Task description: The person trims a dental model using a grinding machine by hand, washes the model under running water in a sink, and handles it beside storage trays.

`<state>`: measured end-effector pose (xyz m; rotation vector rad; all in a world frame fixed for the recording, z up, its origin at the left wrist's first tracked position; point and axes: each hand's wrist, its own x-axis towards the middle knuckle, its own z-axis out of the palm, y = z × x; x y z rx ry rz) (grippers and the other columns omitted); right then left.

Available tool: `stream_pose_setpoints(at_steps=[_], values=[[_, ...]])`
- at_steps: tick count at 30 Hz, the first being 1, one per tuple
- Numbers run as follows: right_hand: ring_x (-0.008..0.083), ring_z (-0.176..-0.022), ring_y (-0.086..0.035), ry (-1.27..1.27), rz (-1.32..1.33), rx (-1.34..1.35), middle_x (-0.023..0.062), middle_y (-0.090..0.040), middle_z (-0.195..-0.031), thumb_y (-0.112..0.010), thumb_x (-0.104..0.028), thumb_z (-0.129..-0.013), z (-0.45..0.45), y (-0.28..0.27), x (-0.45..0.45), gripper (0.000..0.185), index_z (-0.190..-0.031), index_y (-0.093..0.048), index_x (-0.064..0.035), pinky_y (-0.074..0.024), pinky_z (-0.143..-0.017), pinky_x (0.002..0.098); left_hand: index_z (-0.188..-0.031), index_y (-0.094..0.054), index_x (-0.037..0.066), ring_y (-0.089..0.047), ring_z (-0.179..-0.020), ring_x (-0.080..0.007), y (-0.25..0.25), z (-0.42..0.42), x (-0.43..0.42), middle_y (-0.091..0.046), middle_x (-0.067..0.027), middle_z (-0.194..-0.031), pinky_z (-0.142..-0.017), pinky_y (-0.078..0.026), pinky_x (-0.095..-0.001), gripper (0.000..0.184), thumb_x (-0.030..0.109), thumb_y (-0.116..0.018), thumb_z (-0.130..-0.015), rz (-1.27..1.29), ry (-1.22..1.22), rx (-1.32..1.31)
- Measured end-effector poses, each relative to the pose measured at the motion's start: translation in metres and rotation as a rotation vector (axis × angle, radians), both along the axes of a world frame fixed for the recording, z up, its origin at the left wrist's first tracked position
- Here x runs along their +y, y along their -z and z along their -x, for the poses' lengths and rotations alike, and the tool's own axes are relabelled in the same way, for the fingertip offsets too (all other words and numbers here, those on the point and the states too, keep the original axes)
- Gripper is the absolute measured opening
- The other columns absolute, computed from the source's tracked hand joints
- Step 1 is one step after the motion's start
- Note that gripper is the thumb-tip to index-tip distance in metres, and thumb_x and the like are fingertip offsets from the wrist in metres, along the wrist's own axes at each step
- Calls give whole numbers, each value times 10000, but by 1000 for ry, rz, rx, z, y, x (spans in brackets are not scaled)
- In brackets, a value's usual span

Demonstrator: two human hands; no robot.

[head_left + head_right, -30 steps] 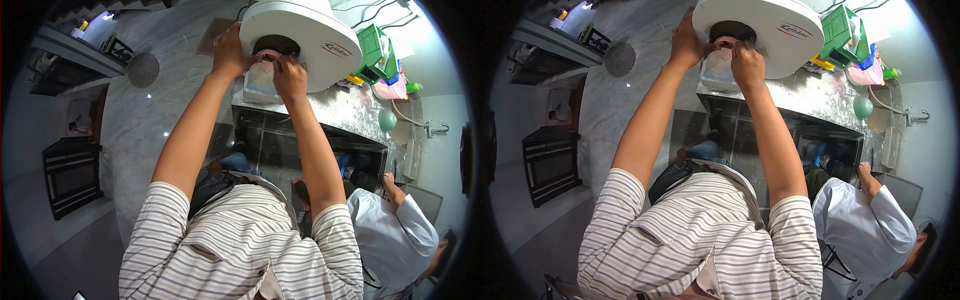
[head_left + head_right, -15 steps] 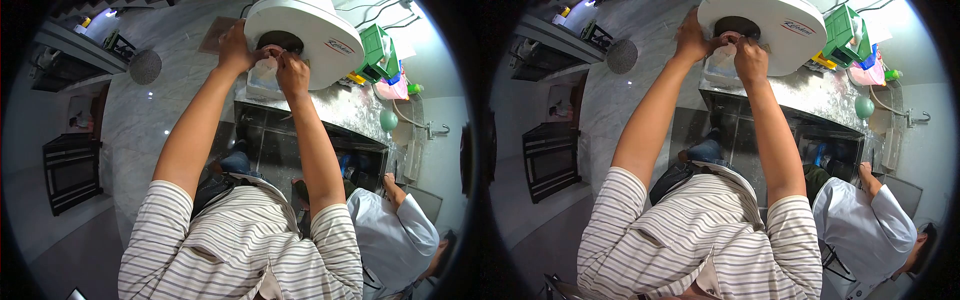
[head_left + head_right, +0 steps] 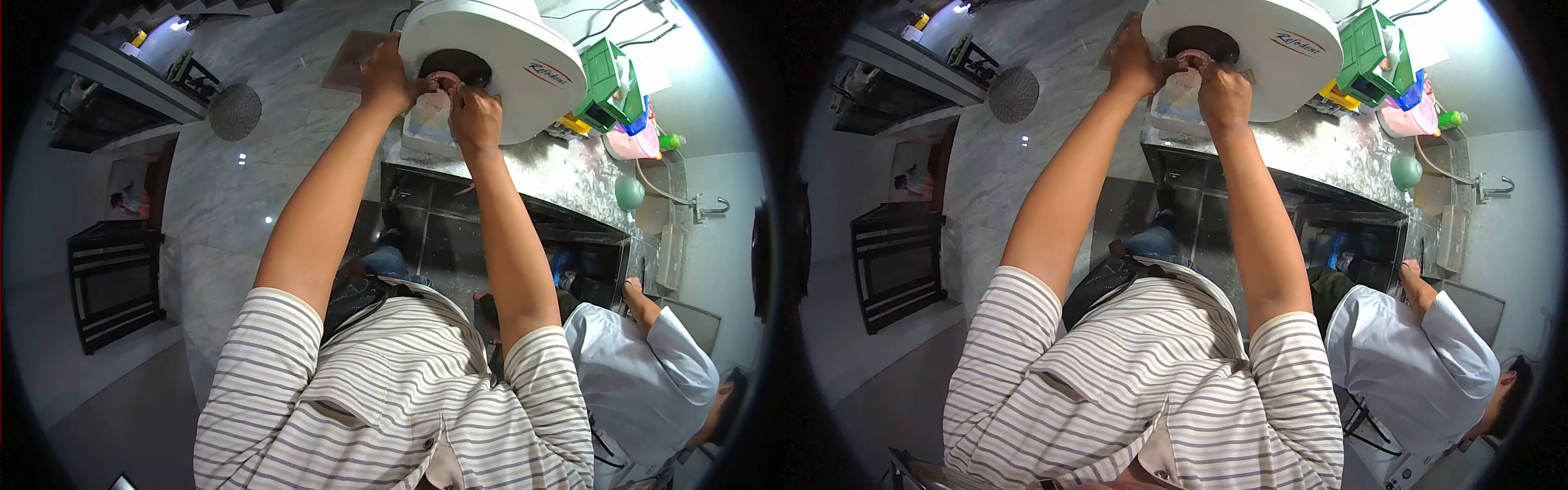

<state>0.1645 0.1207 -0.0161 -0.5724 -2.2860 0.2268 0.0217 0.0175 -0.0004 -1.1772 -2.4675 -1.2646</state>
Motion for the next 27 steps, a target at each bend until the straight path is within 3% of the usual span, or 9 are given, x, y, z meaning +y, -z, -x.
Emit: stream_pose_setpoints(at_steps=[17,20,27], values=[[350,-700,-697,29,-42,-4,158,-706,-815,-651,-178,-881,3,4,-1,148,-803,-676,-55,-566,-628,437,-1399,-400,58,-542,-1267,-370,-5,-4,0,-590,-183,-1317,-1077,-370,-539,1078,365,-970,-537,11,-23,-35],[358,-683,-698,40,-47,-34,170,-707,-804,-645,-178,-885,5,4,0,154,-797,-674,-55,-568,-618,444,-1333,-486,55,-582,-1218,-377,-5,-6,1,-636,-182,-1241,-1051,-422,-505,1002,325,-983,-506,-35,-66,18],[358,-686,-698,55,-72,-31,166,-701,-794,-650,-180,-879,5,4,-1,152,-798,-666,-52,-568,-619,451,-1414,-391,53,-541,-1264,-370,-6,-3,-3,-588,-191,-1309,-1073,-372,-523,1085,342,-968,-542,20,-13,-16]])
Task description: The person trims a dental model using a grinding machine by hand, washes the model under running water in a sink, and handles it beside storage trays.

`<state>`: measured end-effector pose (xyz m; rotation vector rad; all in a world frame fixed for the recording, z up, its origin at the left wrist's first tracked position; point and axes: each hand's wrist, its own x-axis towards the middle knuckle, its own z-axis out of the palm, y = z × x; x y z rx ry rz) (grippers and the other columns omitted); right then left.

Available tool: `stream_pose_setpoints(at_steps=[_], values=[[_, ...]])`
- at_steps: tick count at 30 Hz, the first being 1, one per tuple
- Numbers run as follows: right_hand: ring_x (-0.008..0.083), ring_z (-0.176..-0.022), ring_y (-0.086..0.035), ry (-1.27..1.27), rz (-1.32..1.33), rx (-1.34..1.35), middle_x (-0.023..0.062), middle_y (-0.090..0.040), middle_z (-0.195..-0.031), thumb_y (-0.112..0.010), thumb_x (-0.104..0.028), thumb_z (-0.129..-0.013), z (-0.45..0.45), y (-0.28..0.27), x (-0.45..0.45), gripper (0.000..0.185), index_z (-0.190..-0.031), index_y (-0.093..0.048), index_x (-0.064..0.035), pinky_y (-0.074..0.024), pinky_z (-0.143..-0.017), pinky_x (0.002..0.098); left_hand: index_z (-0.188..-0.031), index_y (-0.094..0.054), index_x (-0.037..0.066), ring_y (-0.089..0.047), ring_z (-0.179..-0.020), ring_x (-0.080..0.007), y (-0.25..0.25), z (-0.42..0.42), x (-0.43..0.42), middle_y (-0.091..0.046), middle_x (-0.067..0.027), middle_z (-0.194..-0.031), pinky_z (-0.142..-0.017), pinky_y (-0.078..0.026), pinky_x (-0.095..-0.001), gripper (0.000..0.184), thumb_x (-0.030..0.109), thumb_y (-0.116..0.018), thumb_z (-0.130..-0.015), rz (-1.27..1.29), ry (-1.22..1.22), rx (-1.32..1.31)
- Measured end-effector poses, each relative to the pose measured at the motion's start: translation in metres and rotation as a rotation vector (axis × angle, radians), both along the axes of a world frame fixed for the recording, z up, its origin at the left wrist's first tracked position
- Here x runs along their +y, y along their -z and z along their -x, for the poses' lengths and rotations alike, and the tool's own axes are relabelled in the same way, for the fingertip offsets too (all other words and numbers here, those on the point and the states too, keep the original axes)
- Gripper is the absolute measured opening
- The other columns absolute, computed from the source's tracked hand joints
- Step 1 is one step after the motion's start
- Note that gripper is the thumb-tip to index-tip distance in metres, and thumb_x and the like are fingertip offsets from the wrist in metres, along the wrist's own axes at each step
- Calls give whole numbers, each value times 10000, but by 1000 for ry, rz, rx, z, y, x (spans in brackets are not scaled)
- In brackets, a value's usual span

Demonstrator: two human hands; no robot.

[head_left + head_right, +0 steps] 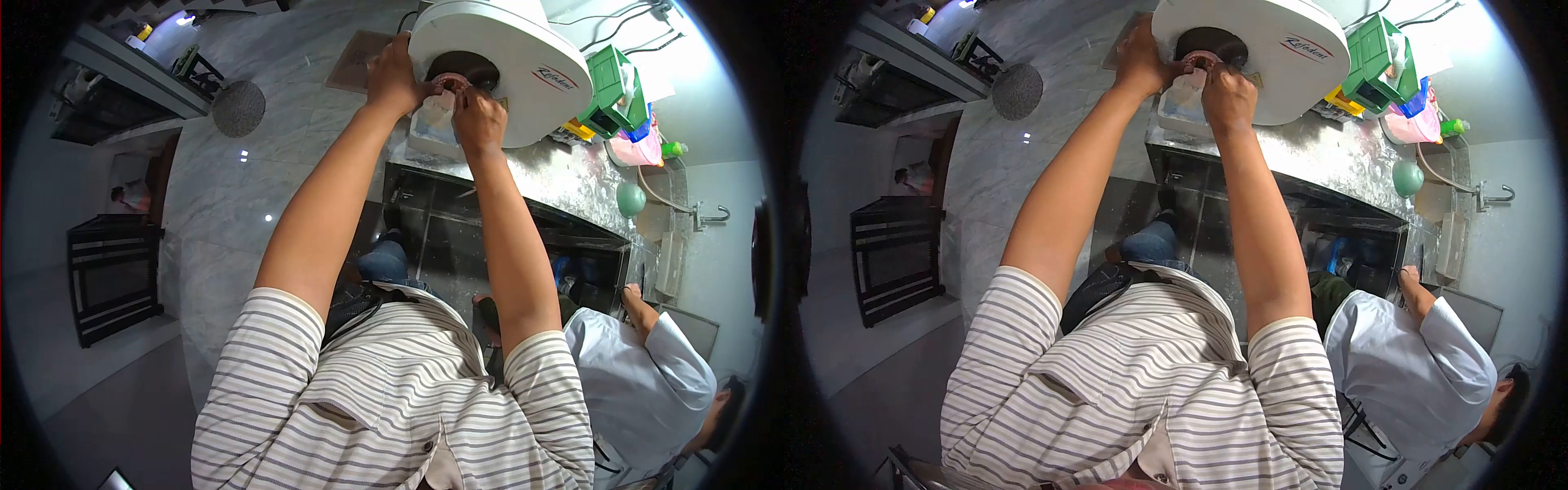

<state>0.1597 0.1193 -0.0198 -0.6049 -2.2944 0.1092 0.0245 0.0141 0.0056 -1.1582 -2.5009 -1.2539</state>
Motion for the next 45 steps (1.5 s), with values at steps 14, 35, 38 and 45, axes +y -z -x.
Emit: stream_pose_setpoints(at_steps=[14,35,38,45], values=[[347,-696,-694,-42,14,11,151,-689,-771,-640,-129,-861,-3,0,2,105,-791,-661,-53,-568,-625,439,-1424,-377,59,-514,-1302,-343,-3,-2,-1,-565,-186,-1337,-1067,-375,-525,1050,342,-950,-590,73,-21,40],[303,-567,-667,-48,-4,12,129,-680,-690,-649,-232,-923,-6,-12,-6,138,-837,-739,-175,-493,-499,437,-1494,-336,24,-424,-1397,-345,16,4,9,-460,-217,-1470,-1159,-310,-495,1236,590,-910,-556,124,-23,2],[353,-687,-691,-10,-44,33,139,-711,-777,-649,-330,-917,-4,13,18,194,-856,-733,-166,-551,-628,455,-1455,-349,-4,-464,-1344,-362,11,0,9,-518,-202,-1390,-1128,-322,-505,1184,544,-917,-572,90,-37,52],[338,-776,-702,55,9,-112,126,-721,-872,-681,-220,-886,-11,-5,4,150,-899,-719,-76,-553,-708,424,-1446,-333,-2,-460,-1341,-366,3,0,0,-513,-234,-1371,-1096,-339,-507,1131,436,-936,-595,97,44,33]])
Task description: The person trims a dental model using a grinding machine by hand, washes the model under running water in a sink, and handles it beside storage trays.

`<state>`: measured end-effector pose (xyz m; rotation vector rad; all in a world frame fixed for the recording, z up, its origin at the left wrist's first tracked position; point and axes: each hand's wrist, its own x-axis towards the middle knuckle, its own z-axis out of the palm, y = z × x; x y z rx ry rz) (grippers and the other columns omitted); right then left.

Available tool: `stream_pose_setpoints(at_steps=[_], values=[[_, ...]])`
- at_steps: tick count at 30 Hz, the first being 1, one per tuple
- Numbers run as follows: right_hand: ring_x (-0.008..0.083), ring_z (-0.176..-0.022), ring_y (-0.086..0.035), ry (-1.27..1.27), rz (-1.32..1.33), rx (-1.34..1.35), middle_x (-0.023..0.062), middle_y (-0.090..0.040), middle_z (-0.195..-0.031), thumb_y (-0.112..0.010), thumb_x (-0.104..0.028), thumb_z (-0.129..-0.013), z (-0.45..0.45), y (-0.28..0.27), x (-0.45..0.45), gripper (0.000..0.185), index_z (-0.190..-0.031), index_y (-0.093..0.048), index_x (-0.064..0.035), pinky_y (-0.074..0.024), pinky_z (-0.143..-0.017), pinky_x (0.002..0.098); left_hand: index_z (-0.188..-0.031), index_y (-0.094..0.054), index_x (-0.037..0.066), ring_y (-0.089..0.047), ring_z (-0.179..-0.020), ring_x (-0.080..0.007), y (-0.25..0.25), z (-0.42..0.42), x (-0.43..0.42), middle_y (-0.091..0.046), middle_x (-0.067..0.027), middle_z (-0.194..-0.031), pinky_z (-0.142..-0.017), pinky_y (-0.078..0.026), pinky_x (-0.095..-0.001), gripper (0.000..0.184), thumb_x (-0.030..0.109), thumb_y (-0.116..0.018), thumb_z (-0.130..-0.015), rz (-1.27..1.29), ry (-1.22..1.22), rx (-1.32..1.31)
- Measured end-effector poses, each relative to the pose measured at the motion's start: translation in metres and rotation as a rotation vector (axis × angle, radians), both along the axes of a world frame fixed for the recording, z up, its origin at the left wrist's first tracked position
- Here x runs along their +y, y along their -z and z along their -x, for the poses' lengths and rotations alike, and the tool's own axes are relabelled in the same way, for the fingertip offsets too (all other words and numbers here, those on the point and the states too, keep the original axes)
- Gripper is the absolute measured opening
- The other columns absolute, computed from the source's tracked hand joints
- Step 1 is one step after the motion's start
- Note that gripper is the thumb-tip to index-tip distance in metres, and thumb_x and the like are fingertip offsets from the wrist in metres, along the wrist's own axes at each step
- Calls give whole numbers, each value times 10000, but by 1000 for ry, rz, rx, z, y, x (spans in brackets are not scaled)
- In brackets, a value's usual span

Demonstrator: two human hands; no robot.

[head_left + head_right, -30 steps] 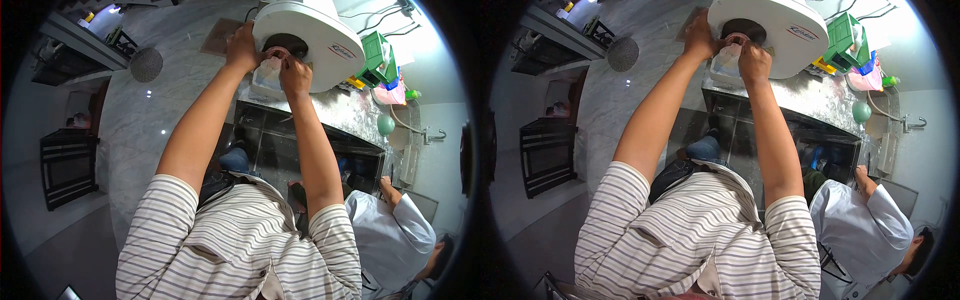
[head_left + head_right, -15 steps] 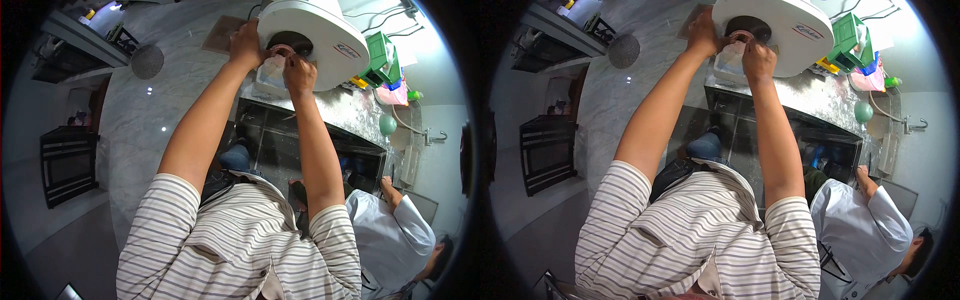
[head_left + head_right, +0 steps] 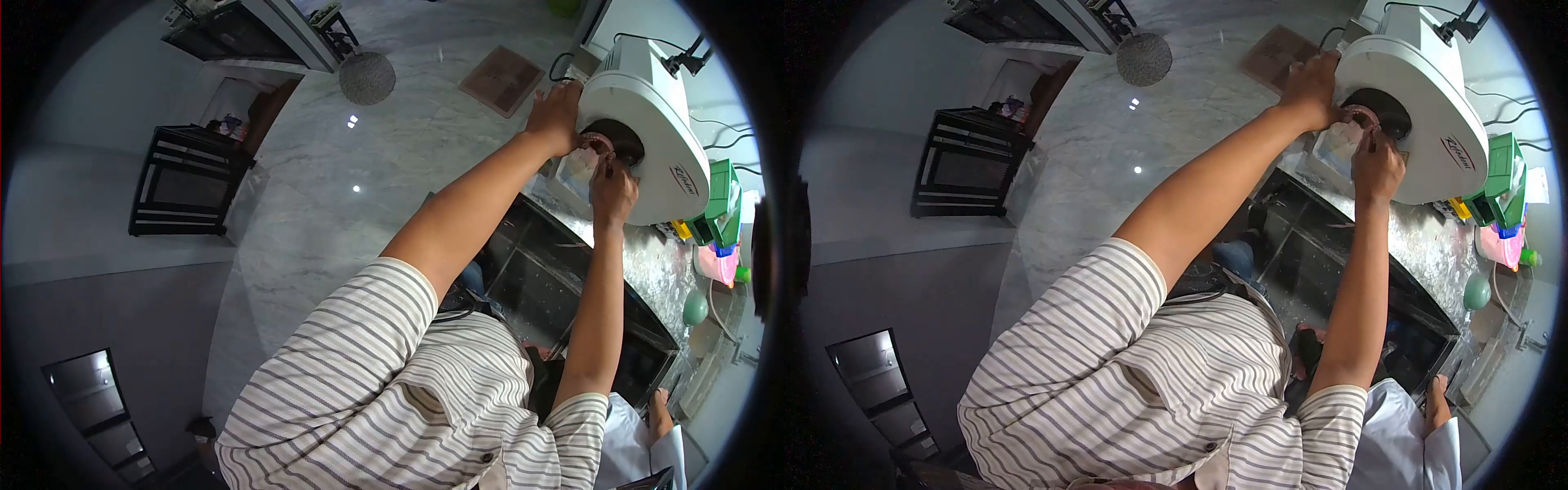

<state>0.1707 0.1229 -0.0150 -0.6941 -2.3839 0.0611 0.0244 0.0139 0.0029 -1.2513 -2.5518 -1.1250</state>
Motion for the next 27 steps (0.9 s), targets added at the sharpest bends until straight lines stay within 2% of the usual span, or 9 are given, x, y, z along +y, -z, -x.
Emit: stream_pose_setpoints(at_steps=[4,6,8,10,12,14,17,27], values=[[354,-752,-700,-39,1,78,127,-727,-857,-676,-227,-886,3,0,-2,154,-902,-741,-88,-556,-686,431,-1466,-322,-4,-435,-1368,-360,6,3,4,-495,-220,-1406,-1103,-333,-511,1145,436,-932,-603,22,-21,30],[359,-741,-699,-23,3,89,130,-729,-851,-676,-225,-883,3,1,-6,149,-897,-746,-94,-557,-678,435,-1491,-305,-7,-416,-1387,-354,5,4,4,-476,-199,-1440,-1117,-325,-520,1184,478,-922,-604,62,-20,-30],[362,-722,-699,-74,99,127,146,-726,-843,-677,-207,-876,3,1,-6,126,-906,-755,-113,-556,-656,444,-1510,-292,-1,-422,-1382,-356,12,2,6,-471,-184,-1453,-1127,-322,-530,1217,516,-913,-600,-12,-69,-22],[357,-717,-696,-90,68,139,158,-711,-813,-680,-192,-868,1,5,-1,99,-870,-744,-118,-554,-648,449,-1508,-292,7,-421,-1384,-359,-1,4,1,-462,-207,-1454,-1127,-327,-539,1221,550,-904,-601,64,-20,-112],[350,-713,-694,-82,17,179,156,-700,-792,-671,-186,-871,4,8,0,108,-835,-722,-99,-551,-637,451,-1501,-293,14,-433,-1374,-368,8,9,2,-478,-224,-1432,-1112,-345,-539,1223,561,-905,-593,70,-24,29],[355,-702,-686,-122,-10,242,147,-694,-777,-671,-198,-875,6,5,-3,142,-800,-695,-80,-554,-633,448,-1460,-347,52,-475,-1343,-355,-11,0,-10,-522,-201,-1396,-1111,-347,-528,1104,421,-938,-604,-1,-9,-9],[358,-696,-684,-78,2,209,148,-696,-783,-674,-202,-877,7,3,-7,155,-796,-685,-72,-557,-630,441,-1463,-338,56,-480,-1336,-361,-5,2,-7,-526,-200,-1392,-1098,-340,-555,1091,444,-922,-627,-25,-18,13],[347,-687,-686,-60,40,151,136,-698,-773,-714,-213,-862,8,4,-5,153,-793,-685,-79,-556,-620,440,-1459,-340,35,-483,-1336,-354,1,3,-4,-525,-194,-1402,-1088,-347,-540,1076,463,-900,-645,-44,-14,49]])
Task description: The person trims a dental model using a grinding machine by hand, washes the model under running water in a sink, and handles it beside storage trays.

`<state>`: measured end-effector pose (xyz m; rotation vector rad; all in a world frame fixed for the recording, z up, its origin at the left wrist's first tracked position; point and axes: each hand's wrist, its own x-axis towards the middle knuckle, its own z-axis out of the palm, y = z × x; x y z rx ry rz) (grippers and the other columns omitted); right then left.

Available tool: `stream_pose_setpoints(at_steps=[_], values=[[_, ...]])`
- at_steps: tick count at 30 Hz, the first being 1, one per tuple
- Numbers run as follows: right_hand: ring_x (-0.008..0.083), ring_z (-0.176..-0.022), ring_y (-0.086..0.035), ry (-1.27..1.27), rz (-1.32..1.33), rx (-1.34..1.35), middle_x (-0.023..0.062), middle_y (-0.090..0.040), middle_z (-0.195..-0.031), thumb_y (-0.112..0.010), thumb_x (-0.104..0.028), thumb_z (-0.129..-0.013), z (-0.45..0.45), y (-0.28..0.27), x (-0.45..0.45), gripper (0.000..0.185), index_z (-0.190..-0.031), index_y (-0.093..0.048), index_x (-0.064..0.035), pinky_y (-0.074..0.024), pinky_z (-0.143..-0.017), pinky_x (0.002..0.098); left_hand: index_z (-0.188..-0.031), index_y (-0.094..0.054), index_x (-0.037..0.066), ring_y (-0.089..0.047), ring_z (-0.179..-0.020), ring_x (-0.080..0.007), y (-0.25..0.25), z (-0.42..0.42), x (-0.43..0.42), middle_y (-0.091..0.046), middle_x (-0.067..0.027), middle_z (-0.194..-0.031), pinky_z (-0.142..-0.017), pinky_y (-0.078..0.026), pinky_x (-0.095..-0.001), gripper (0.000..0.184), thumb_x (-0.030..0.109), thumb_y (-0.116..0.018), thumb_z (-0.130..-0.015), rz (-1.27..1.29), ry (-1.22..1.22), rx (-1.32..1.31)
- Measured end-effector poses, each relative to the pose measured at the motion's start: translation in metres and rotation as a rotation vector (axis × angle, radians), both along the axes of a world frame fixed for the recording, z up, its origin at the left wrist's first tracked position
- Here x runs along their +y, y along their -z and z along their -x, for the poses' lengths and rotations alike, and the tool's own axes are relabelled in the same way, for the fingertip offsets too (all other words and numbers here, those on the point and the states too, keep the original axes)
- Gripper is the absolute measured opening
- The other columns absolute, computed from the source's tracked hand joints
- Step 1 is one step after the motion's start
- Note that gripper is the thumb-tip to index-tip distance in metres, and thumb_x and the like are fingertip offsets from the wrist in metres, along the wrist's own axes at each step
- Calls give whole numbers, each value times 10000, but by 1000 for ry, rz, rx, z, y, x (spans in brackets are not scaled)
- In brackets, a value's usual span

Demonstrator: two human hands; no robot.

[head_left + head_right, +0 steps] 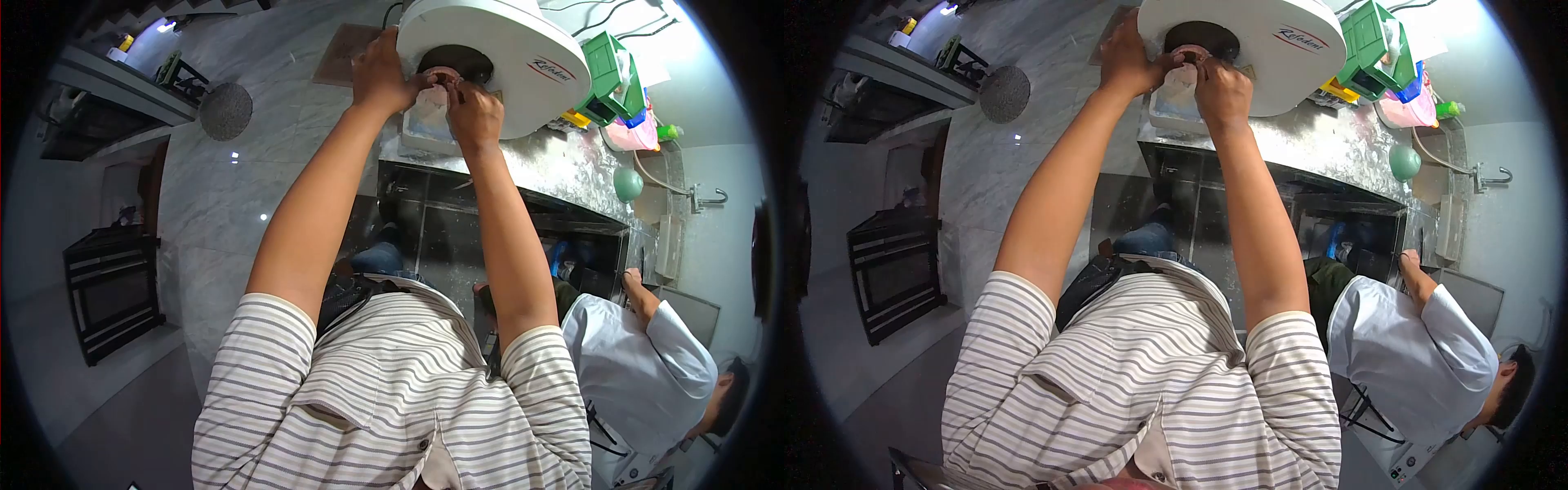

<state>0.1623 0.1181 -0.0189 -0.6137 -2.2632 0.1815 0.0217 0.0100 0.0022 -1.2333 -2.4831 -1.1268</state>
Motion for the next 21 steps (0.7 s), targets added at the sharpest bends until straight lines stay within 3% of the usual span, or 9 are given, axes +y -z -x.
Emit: stream_pose_setpoints(at_steps=[21], values=[[346,-672,-676,3,0,21,137,-695,-750,-716,-245,-866,3,0,0,193,-787,-699,-69,-535,-629,441,-1445,-374,-8,-537,-1286,-343,-7,-4,0,-584,-195,-1333,-1073,-340,-547,1067,470,-896,-647,20,-36,-15]])
